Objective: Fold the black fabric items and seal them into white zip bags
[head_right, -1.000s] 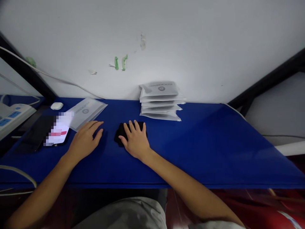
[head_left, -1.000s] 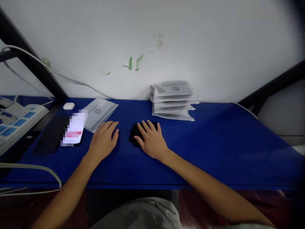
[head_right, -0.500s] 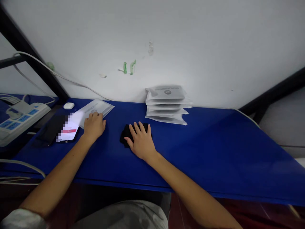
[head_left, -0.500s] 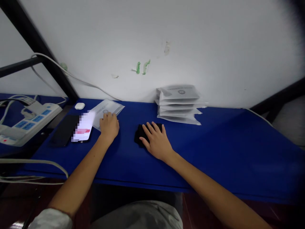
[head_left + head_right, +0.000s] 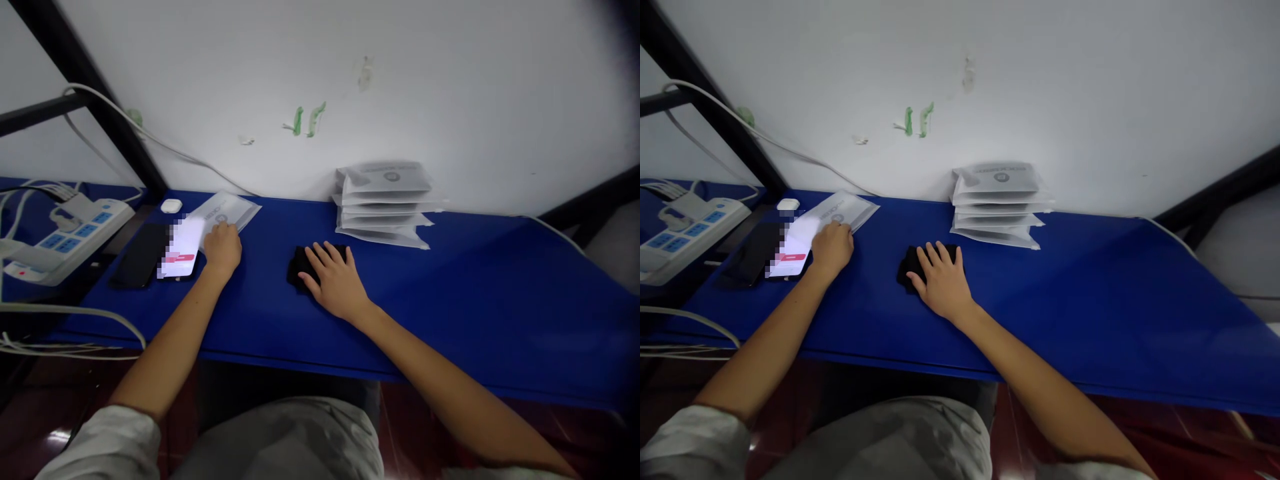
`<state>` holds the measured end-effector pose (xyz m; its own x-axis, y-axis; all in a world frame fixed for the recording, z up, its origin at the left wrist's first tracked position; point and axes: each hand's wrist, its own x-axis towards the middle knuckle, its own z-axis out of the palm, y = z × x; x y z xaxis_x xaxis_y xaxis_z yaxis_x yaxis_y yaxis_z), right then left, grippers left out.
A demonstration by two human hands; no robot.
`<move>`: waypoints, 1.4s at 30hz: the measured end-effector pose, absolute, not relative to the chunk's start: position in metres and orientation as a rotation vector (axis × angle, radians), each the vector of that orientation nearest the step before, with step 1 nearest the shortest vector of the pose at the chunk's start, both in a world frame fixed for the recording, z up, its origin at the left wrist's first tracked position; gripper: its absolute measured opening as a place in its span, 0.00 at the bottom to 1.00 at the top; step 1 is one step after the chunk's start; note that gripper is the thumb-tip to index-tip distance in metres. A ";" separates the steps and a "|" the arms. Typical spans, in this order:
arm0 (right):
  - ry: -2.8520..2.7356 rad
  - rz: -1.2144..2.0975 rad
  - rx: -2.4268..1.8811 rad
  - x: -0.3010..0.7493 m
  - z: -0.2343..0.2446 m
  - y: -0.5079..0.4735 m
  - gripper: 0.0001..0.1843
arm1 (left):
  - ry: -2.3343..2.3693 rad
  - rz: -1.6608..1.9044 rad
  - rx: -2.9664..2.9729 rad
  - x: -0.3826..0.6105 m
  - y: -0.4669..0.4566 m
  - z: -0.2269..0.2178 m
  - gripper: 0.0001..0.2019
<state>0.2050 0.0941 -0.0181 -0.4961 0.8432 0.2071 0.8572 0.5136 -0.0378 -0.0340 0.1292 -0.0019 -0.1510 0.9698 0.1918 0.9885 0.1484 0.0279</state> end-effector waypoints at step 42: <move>-2.535 -0.187 -1.269 0.233 -0.013 0.060 0.30 | -1.420 -0.267 -2.343 0.025 0.067 -0.003 0.12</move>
